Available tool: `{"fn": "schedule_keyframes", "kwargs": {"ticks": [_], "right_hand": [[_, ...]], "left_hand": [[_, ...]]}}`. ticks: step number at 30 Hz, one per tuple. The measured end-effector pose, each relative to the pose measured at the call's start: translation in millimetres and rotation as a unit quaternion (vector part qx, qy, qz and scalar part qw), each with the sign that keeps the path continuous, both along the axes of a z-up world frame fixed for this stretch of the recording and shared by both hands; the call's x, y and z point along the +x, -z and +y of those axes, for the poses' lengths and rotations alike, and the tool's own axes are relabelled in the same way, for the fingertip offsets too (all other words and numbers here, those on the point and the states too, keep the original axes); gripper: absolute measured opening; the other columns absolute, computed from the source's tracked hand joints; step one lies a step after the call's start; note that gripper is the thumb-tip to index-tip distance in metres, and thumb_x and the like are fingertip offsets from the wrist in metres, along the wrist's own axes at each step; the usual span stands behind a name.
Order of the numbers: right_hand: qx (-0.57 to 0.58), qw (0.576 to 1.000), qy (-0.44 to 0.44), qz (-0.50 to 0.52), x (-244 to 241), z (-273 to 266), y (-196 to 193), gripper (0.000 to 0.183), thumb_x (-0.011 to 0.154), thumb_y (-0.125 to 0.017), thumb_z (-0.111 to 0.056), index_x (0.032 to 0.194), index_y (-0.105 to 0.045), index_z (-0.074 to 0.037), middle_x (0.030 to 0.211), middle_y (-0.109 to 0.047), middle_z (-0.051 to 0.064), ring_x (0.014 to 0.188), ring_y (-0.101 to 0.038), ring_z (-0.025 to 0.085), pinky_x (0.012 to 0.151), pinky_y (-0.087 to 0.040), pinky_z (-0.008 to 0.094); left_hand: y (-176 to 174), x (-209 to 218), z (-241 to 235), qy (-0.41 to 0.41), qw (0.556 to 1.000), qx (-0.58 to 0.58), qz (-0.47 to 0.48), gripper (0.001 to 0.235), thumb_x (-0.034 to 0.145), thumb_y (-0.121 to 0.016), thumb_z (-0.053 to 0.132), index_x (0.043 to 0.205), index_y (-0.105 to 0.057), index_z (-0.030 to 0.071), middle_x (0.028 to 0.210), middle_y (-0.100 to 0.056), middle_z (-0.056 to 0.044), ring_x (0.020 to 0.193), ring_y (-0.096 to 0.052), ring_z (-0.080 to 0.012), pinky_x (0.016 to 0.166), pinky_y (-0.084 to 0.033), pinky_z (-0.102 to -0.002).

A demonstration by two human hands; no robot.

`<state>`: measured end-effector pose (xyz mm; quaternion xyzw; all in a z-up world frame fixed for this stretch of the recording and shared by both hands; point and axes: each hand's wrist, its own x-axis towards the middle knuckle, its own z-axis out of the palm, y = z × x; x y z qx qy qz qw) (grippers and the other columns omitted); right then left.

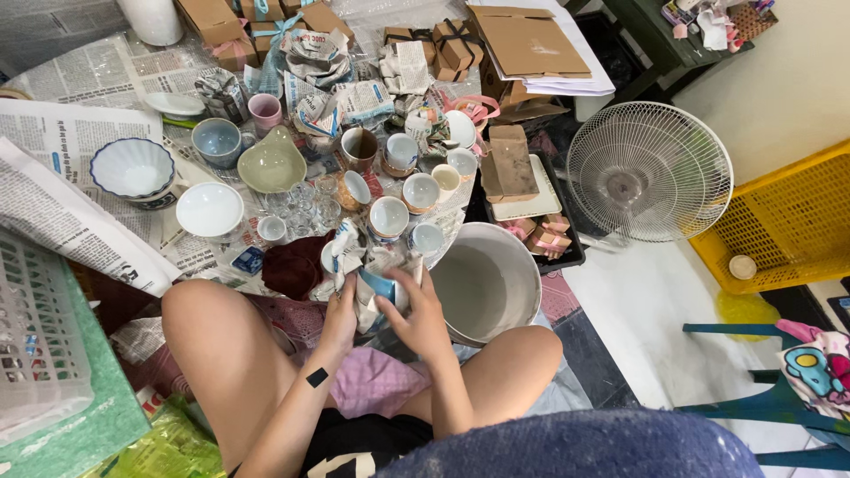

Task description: The person sits on the floor and unwraps numerous small ceramic bowls and cups from newspaper. They remove the paper, place the unwrapped items on the table, and discard the newspaper into a nearby basket. The process is repeated for multiple items.

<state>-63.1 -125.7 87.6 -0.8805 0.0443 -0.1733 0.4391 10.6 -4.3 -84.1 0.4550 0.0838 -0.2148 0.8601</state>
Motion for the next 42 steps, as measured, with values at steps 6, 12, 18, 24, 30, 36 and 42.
{"fn": "schedule_keyframes", "kwargs": {"ticks": [6,12,18,24,30,36,42], "right_hand": [[0.07,0.996,-0.049,-0.015,-4,-24,44,0.029,0.079,-0.087,-0.012,0.103,-0.074,-0.001,0.15,-0.048,0.022,0.14,-0.045,0.037,0.115,-0.034,0.046],[0.253,0.964,-0.045,-0.072,0,-46,69,0.015,0.085,-0.08,-0.009,0.097,-0.073,-0.003,0.172,-0.019,0.02,0.159,-0.019,0.033,0.124,-0.018,0.046],[0.316,0.942,-0.034,-0.111,6,-78,47,0.011,0.091,-0.076,-0.013,0.094,-0.071,-0.005,0.169,-0.036,0.017,0.154,-0.039,0.036,0.125,-0.03,0.049],[0.088,0.993,0.063,-0.045,66,-109,13,0.019,0.083,-0.08,-0.018,0.093,-0.072,-0.004,0.155,-0.048,0.016,0.133,-0.058,0.032,0.105,-0.051,0.043],[-0.083,0.986,-0.028,-0.143,184,-77,8,0.024,0.082,-0.086,-0.021,0.1,-0.08,-0.006,0.138,-0.068,0.012,0.133,-0.062,0.032,0.114,-0.047,0.043],[-0.187,0.974,-0.078,-0.105,289,-24,43,0.021,0.077,-0.087,-0.025,0.093,-0.082,-0.013,0.12,-0.074,-0.002,0.135,-0.053,0.036,0.108,-0.046,0.047],[-0.303,0.941,-0.126,-0.086,351,-10,95,0.022,0.072,-0.087,-0.027,0.091,-0.084,-0.016,0.109,-0.076,-0.003,0.129,-0.054,0.034,0.114,-0.035,0.052]], "left_hand": [[-2,3,6,-0.026,0.994,0.07,0.084,0.042,0.102,-0.061,0.039,0.119,-0.065,0.0,0.098,-0.07,-0.007,0.082,-0.066,-0.0153,0.072,-0.054,-0.031],[6,18,9,-0.088,0.995,-0.014,0.042,0.027,0.102,-0.063,0.032,0.105,-0.066,0.005,0.083,-0.061,0.003,0.068,-0.055,-0.0073,0.059,-0.045,-0.026],[33,41,54,-0.186,0.973,0.13,0.049,0.033,0.105,-0.061,0.036,0.083,-0.059,0.012,0.061,-0.043,0.007,0.044,-0.035,-0.0062,0.037,-0.026,-0.028],[13,70,132,-0.364,0.927,0.068,-0.055,0.025,0.113,-0.059,0.029,0.094,-0.06,0.013,0.07,-0.049,0.01,0.056,-0.045,-0.0011,0.049,-0.037,-0.022],[-33,59,179,-0.463,0.885,0.042,-0.027,0.032,0.11,-0.057,0.031,0.125,-0.057,0.003,0.107,-0.067,-0.003,0.09,-0.065,-0.0115,0.076,-0.054,-0.028],[-43,50,210,-0.5,0.86,0.042,-0.091,0.048,0.111,-0.061,0.028,0.145,-0.05,-0.005,0.144,-0.059,-0.016,0.122,-0.063,-0.0219,0.102,-0.054,-0.035],[-24,54,237,-0.535,0.842,0.046,-0.057,0.048,0.11,-0.062,0.028,0.144,-0.048,-0.003,0.143,-0.061,-0.013,0.124,-0.065,-0.0204,0.104,-0.055,-0.035]]}}
